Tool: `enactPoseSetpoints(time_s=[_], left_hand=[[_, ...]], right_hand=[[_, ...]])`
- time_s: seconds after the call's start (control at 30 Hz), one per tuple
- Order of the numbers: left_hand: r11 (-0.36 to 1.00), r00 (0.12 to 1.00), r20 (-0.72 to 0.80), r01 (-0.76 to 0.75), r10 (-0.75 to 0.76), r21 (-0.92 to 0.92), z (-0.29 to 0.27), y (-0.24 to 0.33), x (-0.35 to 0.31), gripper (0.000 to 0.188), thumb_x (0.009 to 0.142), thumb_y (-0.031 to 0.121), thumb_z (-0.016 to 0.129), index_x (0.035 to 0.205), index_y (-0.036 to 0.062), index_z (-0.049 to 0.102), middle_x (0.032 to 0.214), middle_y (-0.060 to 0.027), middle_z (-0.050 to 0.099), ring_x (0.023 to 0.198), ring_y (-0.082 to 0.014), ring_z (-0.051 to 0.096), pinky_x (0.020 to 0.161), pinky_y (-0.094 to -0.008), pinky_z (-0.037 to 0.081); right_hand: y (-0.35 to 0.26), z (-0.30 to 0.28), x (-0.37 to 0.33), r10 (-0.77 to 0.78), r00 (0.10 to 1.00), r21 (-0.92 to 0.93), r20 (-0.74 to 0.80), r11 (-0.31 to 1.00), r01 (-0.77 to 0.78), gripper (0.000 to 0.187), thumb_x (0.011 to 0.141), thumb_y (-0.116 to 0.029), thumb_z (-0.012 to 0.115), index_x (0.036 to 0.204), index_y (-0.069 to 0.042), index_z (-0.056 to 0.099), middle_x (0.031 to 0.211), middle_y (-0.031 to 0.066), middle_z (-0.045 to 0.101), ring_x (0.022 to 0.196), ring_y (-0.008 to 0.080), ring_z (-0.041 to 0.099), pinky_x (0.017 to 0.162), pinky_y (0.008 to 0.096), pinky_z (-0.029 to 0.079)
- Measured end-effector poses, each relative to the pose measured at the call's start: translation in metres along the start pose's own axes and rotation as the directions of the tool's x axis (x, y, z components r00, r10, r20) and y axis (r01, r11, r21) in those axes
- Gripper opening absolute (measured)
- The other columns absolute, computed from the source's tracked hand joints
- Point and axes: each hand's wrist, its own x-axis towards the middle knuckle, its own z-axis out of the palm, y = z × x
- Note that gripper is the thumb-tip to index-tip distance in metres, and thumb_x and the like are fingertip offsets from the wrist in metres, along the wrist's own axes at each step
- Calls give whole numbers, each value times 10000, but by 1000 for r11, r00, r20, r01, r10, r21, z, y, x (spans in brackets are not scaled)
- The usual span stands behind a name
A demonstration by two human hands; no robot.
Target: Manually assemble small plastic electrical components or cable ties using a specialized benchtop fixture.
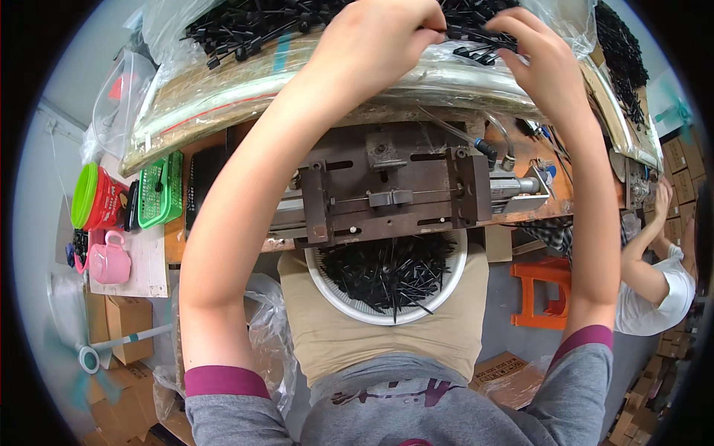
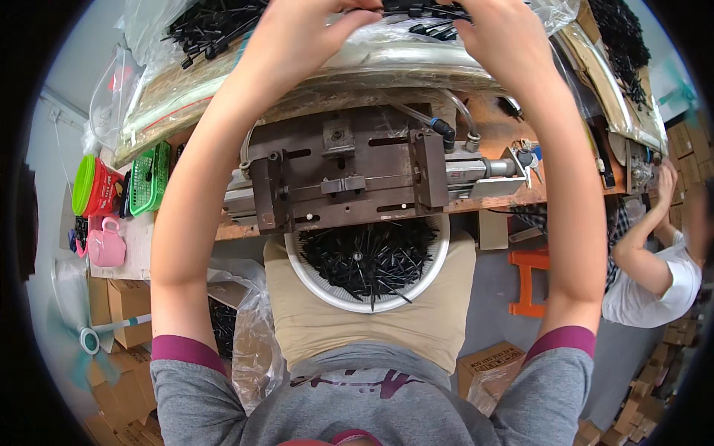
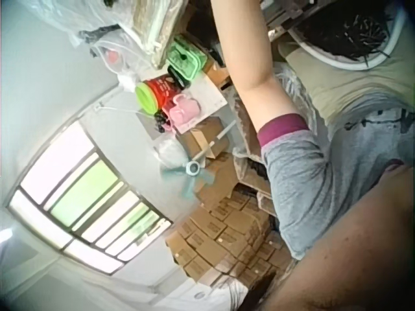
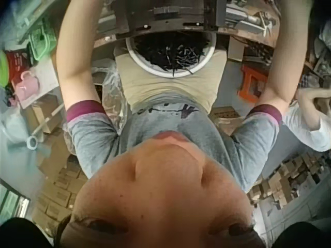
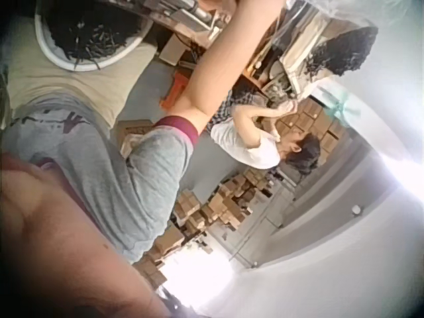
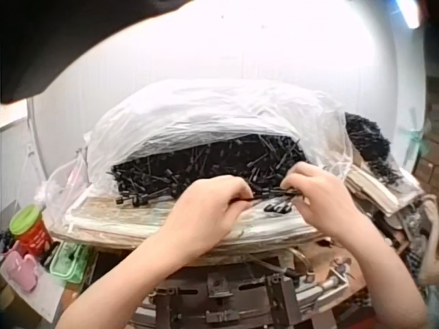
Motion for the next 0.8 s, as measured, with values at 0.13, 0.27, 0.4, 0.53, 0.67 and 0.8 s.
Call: enactPoseSetpoints(time_s=[0.13,0.27,0.4,0.53,0.67,0.8], left_hand=[[996,943,-326,38,-62,-79,-20,32,-44,179,903,93,727,1063,20,692,884,-53,701,665,-113,694,560,-238,509],[971,947,-231,199,-225,-130,-39,74,-91,152,813,65,812,889,25,687,950,-34,656,665,-52,599,544,-195,450],[896,918,-60,366,-392,-251,-37,98,-133,231,704,77,886,856,18,723,1063,-77,642,748,-69,601,577,-201,504],[861,912,21,394,-409,-323,-26,109,-162,335,697,56,885,996,2,742,1238,-133,625,850,-139,682,668,-259,597],[875,910,85,414,-406,-252,-7,116,-186,336,739,12,832,1061,4,735,1324,-167,600,861,-162,701,745,-292,594],[928,928,50,371,-369,-38,10,118,-199,286,736,5,802,1010,-5,719,1331,-180,621,846,-199,707,732,-311,585]], right_hand=[[13,28,47,-5,886,-158,463,983,88,397,736,-20,713,1127,-44,651,1116,124,587,1123,293,597,909,391,523],[36,57,57,-91,906,-19,414,994,108,382,772,-25,725,1146,14,656,1176,125,667,991,289,644,852,381,522],[20,49,67,66,793,-133,606,991,20,523,731,-42,730,1239,-31,603,1231,151,598,1170,316,579,972,416,495],[51,56,36,-127,920,-61,372,985,160,463,750,-40,717,1196,24,616,1284,162,604,1145,338,592,957,428,496],[48,38,29,-169,962,95,216,984,152,418,768,-41,713,1161,22,587,1126,180,625,1030,358,620,892,426,490],[39,25,22,-7,960,248,278,966,-65,391,772,-20,705,1139,-3,570,1018,167,619,928,382,609,817,428,486]])
